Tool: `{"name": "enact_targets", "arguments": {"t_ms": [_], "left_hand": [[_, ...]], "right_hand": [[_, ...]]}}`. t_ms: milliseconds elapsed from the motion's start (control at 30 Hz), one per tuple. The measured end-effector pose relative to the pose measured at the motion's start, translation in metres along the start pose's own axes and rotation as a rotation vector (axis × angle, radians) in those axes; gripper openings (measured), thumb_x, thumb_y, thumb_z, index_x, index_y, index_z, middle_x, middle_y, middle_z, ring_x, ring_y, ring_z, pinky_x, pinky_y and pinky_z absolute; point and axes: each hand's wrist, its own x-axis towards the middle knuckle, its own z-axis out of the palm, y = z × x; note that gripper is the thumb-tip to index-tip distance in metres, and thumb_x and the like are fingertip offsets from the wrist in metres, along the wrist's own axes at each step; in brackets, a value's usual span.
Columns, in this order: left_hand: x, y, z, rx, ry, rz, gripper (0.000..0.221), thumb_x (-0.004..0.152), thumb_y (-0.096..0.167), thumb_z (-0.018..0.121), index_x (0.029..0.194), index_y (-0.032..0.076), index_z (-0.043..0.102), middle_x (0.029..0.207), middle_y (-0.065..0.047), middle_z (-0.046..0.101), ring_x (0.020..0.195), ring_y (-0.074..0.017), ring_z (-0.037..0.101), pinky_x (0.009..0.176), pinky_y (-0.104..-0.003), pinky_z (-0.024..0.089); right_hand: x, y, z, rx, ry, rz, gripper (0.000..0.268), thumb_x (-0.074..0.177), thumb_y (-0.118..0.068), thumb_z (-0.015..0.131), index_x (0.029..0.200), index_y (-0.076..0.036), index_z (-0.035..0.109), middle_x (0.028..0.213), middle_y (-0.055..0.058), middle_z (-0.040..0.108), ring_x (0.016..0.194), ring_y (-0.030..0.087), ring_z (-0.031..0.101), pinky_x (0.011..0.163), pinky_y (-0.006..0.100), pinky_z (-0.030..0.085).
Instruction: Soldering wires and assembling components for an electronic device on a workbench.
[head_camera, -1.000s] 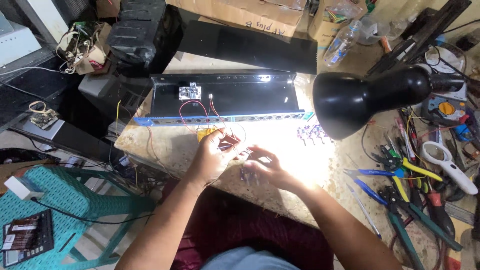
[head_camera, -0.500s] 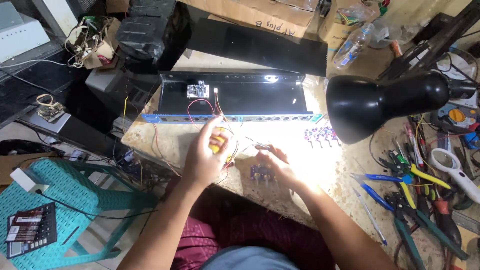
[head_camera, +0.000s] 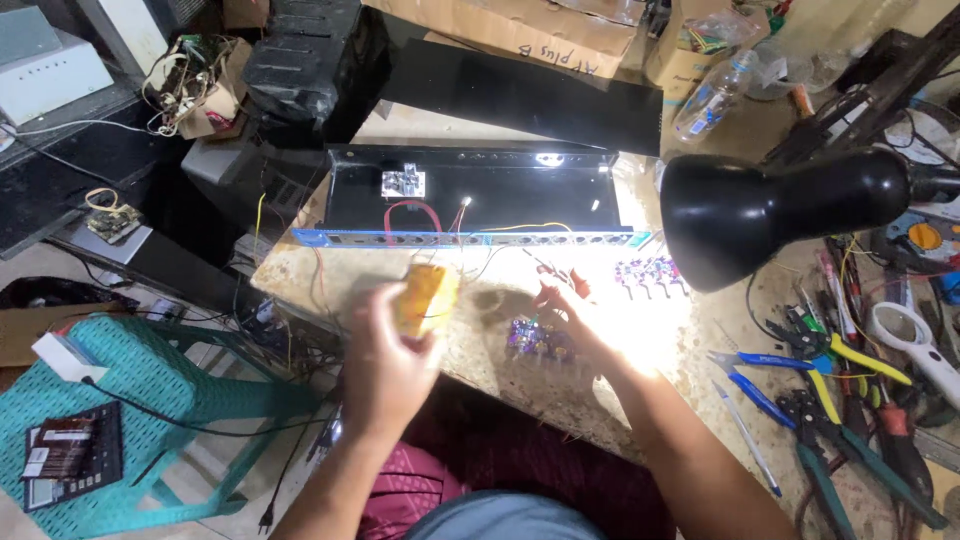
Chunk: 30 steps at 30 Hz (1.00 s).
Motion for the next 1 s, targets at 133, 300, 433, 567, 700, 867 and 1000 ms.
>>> {"name": "enact_targets", "arguments": {"t_ms": [133,300,433,567,700,867,1000], "left_hand": [[0.005,-0.024,-0.063,-0.111,-0.029,0.041,0.072,0.07,0.005,0.074,0.136,-0.004,0.047,0.127,-0.023,0.052,0.115,-0.036,0.057,0.105,-0.043,0.047],[0.014,-0.067,-0.139,-0.308,-0.37,-0.311,0.073,0.073,0.012,0.07,0.141,0.009,0.045,0.131,-0.014,0.059,0.122,-0.0269,0.061,0.091,-0.042,0.056],[0.014,-0.095,-0.169,-0.586,-0.483,-0.419,0.063,0.073,0.01,0.058,0.135,0.006,0.053,0.12,-0.015,0.069,0.117,-0.0229,0.064,0.099,-0.038,0.05],[0.016,-0.096,-0.16,-0.789,-0.456,-0.412,0.06,0.074,0.01,0.056,0.134,0.004,0.053,0.117,-0.019,0.068,0.114,-0.0282,0.066,0.097,-0.041,0.051],[0.027,-0.077,-0.145,-0.763,-0.542,-0.471,0.063,0.072,0.013,0.058,0.134,0.007,0.055,0.124,-0.019,0.069,0.118,-0.0252,0.067,0.097,-0.038,0.05],[0.039,-0.058,-0.123,-0.769,-0.613,-0.469,0.058,0.073,0.016,0.06,0.13,0.01,0.055,0.121,-0.014,0.07,0.112,-0.0251,0.068,0.094,-0.038,0.05],[0.052,-0.043,-0.114,-0.679,-0.786,-0.385,0.064,0.071,0.024,0.057,0.134,0.014,0.054,0.119,-0.012,0.072,0.124,-0.0222,0.064,0.095,-0.043,0.053]], "right_hand": [[0.122,0.18,-0.112,0.32,-0.497,-0.25,0.016,0.103,-0.008,0.062,0.118,-0.008,0.065,0.099,0.005,0.07,0.084,0.012,0.07,0.062,0.019,0.057],[0.085,0.104,-0.06,0.474,-0.097,0.073,0.023,0.09,-0.032,0.077,0.101,-0.013,0.073,0.078,0.002,0.072,0.066,0.018,0.073,0.055,0.029,0.058],[-0.021,0.017,-0.021,0.106,-0.081,-0.069,0.044,0.086,-0.034,0.076,0.121,-0.015,0.06,0.092,0.002,0.07,0.086,0.016,0.069,0.077,0.032,0.057],[-0.076,-0.092,0.078,-0.353,0.063,-0.082,0.097,0.071,-0.036,0.082,0.157,-0.018,0.041,0.112,0.005,0.07,0.118,0.021,0.067,0.102,0.042,0.059],[-0.153,-0.145,0.105,-0.914,0.265,0.004,0.075,0.08,-0.055,0.066,0.147,-0.038,0.036,0.127,-0.001,0.057,0.133,0.017,0.053,0.104,0.044,0.038],[-0.204,-0.138,0.107,-0.967,0.424,-0.756,0.017,0.087,-0.001,0.072,0.075,-0.006,0.061,0.106,0.009,0.079,0.08,0.018,0.078,0.053,0.025,0.06],[-0.205,-0.148,0.129,-1.079,-0.003,-0.064,0.071,0.086,-0.047,0.071,0.151,-0.033,0.046,0.13,-0.007,0.067,0.075,0.014,0.058,0.067,0.028,0.052]]}}
